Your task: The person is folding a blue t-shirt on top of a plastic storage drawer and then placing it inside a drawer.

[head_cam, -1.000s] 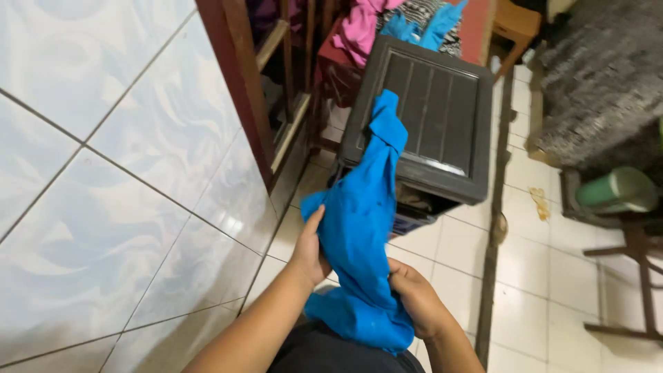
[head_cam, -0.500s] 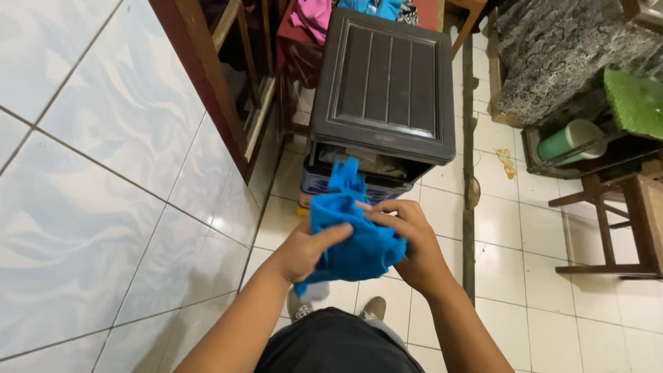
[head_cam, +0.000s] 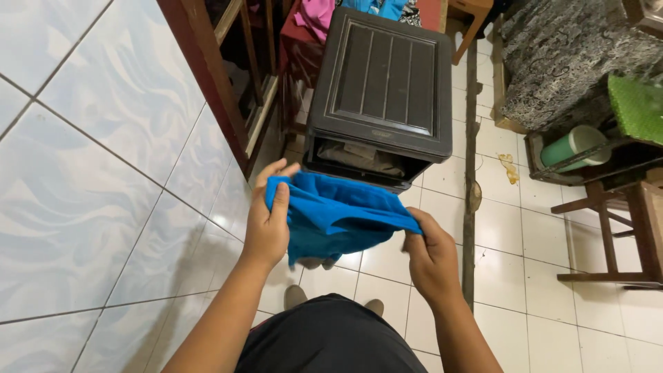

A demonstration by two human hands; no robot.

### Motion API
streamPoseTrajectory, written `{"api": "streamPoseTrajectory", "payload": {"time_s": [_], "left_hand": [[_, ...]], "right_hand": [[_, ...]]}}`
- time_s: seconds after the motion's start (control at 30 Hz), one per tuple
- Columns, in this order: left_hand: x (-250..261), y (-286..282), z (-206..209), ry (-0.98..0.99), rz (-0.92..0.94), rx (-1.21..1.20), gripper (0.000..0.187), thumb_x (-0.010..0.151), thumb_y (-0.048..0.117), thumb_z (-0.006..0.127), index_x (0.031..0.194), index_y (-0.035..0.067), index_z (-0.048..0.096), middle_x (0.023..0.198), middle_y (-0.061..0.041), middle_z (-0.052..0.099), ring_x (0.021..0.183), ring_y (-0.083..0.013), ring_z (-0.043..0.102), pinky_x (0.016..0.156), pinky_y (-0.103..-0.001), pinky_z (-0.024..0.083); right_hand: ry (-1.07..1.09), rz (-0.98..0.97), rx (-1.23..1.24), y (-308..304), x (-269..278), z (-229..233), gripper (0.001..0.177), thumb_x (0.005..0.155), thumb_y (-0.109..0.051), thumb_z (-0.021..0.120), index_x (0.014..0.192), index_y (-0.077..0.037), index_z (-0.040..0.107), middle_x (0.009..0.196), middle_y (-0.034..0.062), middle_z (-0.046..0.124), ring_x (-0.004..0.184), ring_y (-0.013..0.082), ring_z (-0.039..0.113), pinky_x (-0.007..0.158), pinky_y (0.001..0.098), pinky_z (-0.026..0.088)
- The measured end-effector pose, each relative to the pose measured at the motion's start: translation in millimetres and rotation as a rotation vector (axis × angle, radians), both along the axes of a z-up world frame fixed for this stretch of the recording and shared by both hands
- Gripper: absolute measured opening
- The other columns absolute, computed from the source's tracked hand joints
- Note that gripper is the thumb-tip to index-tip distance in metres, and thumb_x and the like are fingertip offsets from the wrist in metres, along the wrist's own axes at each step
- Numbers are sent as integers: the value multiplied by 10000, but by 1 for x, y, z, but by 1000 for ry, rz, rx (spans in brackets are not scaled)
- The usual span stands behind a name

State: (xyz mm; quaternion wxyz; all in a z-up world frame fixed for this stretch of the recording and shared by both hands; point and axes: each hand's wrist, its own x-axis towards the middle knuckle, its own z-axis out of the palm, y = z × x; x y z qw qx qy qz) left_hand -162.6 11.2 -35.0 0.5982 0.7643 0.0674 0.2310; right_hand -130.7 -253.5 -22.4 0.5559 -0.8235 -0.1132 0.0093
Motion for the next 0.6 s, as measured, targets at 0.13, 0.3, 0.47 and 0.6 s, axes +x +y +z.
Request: {"api": "streamPoseTrajectory", "payload": {"time_s": [0.13,0.3,0.47,0.6], "left_hand": [[2,1,-8,-148,-121,45,421,1141,333,369,1314,28,601,1349,-152,646,1500,-345,385,1220,-420,283],[11,10,-6,2,-37,301,258,975,228,627,834,25,556,852,-161,607,813,-269,607,747,-391,488],[27,23,9,178,-27,202,357,978,294,669,763,39,541,611,-134,571,559,-264,553,550,-386,444],[41,35,22,243,20,366,335,981,318,672,804,56,559,630,-146,589,554,-238,588,554,-379,457]], "right_hand": [[58,-141,2,-12,6,4,220,1000,-52,557,1147,-34,721,756,55,618,678,130,542,614,287,442],[-210,-8,120,-45,22,-23,133,950,-24,563,818,-28,572,892,32,502,788,116,488,664,255,429],[186,71,248,-50,36,-44,195,1007,-142,580,837,-53,548,759,55,516,692,139,498,601,275,415],[338,28,-305,-43,40,5,245,889,-249,743,976,-96,573,789,149,667,712,220,646,620,337,519]]}}
